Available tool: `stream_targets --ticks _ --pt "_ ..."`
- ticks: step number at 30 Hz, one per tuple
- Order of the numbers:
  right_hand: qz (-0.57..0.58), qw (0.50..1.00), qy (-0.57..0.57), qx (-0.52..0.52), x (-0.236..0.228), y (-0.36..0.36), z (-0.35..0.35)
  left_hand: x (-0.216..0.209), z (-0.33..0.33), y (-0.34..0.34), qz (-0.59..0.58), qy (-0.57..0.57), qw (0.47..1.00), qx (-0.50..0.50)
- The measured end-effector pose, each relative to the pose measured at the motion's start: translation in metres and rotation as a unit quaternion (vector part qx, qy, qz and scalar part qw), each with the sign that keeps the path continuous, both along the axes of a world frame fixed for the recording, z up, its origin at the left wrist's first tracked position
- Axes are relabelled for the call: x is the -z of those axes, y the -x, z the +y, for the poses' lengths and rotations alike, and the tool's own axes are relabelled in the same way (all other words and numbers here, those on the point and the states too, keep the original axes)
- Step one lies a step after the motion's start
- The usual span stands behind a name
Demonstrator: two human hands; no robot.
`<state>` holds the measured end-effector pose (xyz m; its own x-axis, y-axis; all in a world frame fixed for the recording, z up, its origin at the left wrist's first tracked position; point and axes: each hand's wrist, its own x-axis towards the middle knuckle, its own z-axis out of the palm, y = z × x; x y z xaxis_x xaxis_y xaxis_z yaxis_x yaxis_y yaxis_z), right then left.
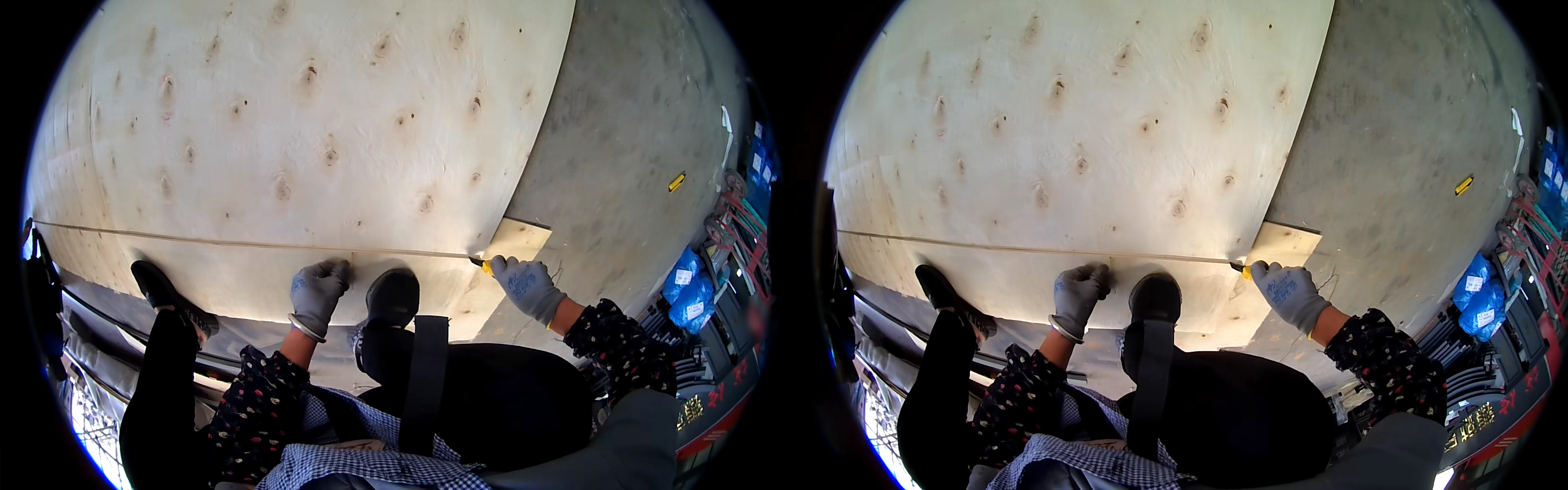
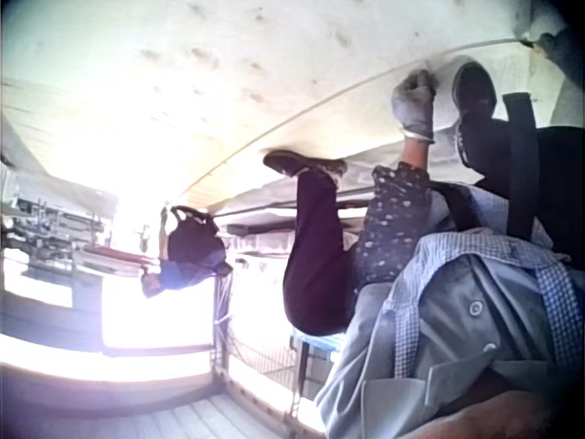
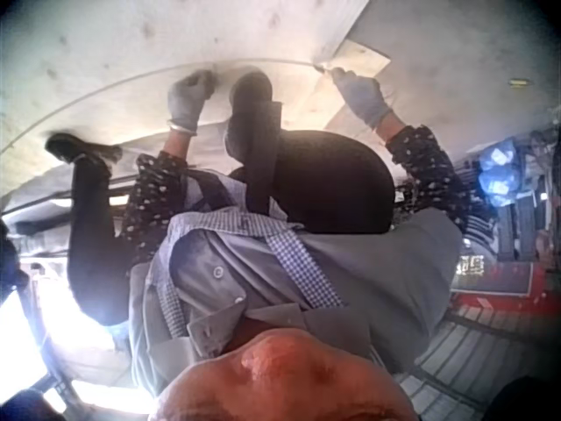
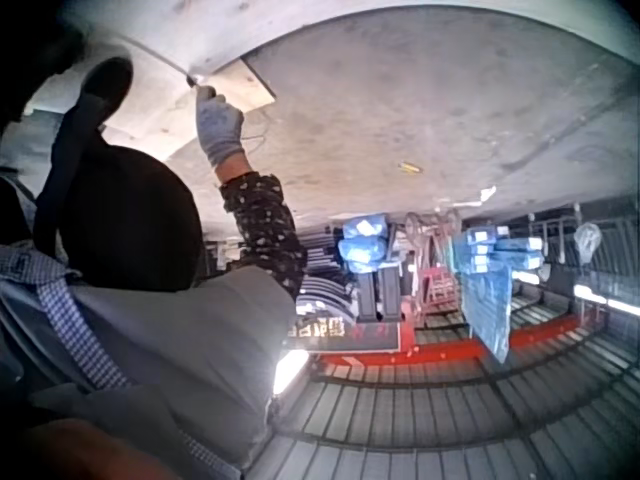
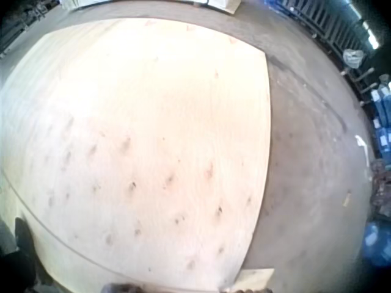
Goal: The person cuts a large sheet of plywood with a utility knife along a marked line, assisted by another person holding the sheet. They then break the sheet along the cut and move the separated pieces aside.
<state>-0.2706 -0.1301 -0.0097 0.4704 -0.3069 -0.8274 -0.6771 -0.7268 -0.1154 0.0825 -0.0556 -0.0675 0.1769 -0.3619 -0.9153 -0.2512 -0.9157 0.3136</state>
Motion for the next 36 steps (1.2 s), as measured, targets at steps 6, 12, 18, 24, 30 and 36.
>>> stream_targets --ticks 6,12,18,24,30,36 --pt "0.054 0.990 -0.004 0.129 -0.040 0.072 0.011 -0.005 -0.006 -0.002 0.002 0.022 0.999 0.026" --pt "-0.054 0.984 -0.019 0.166 -0.034 -0.048 0.001 0.000 0.002 -0.010 -0.005 0.015 0.994 0.106" --pt "-0.107 0.986 -0.028 0.129 0.008 -0.141 -0.010 -0.001 -0.003 -0.010 0.018 0.023 0.996 0.082" --pt "-0.128 0.990 -0.012 0.063 0.018 -0.179 -0.014 -0.002 -0.004 -0.016 0.026 0.013 0.994 0.104" --pt "-0.157 0.987 0.006 0.016 0.027 -0.190 -0.013 0.006 0.004 -0.015 0.014 0.034 0.993 0.116" --pt "-0.132 0.991 -0.005 0.031 0.024 -0.196 -0.013 0.003 0.001 -0.011 0.011 0.024 0.995 0.094"
